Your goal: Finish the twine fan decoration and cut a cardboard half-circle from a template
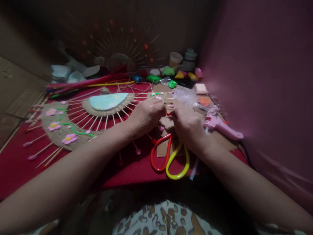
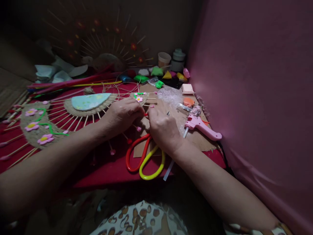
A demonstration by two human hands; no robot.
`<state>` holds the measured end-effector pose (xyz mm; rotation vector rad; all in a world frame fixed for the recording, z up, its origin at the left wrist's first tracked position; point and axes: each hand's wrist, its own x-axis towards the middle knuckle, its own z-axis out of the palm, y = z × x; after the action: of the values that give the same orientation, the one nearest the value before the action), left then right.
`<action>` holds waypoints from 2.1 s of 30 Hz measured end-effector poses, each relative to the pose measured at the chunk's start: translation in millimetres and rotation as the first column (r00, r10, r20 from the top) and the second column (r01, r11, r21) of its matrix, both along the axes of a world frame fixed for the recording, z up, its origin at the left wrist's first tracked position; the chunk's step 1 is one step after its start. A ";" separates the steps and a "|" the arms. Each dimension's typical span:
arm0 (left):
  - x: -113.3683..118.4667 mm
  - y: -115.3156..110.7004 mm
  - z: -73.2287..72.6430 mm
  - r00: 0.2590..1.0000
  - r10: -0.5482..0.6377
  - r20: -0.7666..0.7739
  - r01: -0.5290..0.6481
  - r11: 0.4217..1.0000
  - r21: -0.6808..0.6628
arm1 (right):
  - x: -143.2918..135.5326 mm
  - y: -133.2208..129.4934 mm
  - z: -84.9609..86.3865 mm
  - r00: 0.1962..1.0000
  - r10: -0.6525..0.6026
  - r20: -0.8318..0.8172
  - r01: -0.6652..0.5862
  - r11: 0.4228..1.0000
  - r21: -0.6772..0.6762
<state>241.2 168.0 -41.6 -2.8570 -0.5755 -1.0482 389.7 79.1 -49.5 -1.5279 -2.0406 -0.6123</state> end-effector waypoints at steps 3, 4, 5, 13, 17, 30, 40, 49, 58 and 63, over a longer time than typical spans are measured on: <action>0.3 0.8 -0.4 1.000 -0.005 0.009 0.005 1.000 -0.003 | -4.2 -1.6 2.3 0.986 -0.053 0.160 0.052 0.999 0.007; 0.3 0.9 -0.2 1.000 -0.011 0.015 0.011 1.000 0.001 | -5.5 -2.1 3.0 0.981 -0.054 0.188 0.055 0.998 0.000; 0.2 0.9 -0.1 1.000 -0.015 0.021 0.015 1.000 0.005 | -6.6 -2.3 3.4 0.977 -0.046 0.206 0.050 0.999 -0.013; -0.1 -0.2 -0.7 1.000 -0.009 0.020 0.008 1.000 0.025 | -4.1 3.7 -1.1 0.999 -0.009 -0.052 0.002 0.990 -0.144; -0.2 -1.4 -1.1 1.000 0.011 -0.013 -0.011 1.000 -0.011 | 2.0 4.4 0.8 0.969 0.008 -0.248 -0.059 0.978 -0.200; 0.3 -2.5 -2.6 0.999 0.024 -0.027 -0.025 0.999 -0.037 | -3.2 5.7 1.4 0.969 -0.007 -0.248 -0.061 0.962 -0.268; -2.3 -2.5 2.3 0.995 -0.049 -0.086 0.043 0.996 -0.080 | -2.0 4.8 -0.7 0.930 0.020 -0.367 -0.116 0.963 -0.242; -3.4 -3.5 2.5 0.990 -0.041 -0.135 0.029 0.996 -0.090 | -3.9 4.3 7.7 0.806 -0.040 -0.591 -0.210 0.913 -0.348; -1.6 -8.2 5.2 0.989 0.001 -0.151 -0.011 0.998 -0.070 | -5.7 6.1 9.4 0.834 -0.066 -0.548 -0.174 0.911 -0.374; 0.3 -9.6 6.3 0.993 0.000 -0.115 -0.011 0.996 -0.090 | -5.7 4.7 4.5 0.914 -0.067 -0.401 -0.075 0.941 -0.330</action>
<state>241.5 158.5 -35.2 -2.9675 -0.6378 -0.8705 384.0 83.8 -45.0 -1.6706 -1.8797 0.0776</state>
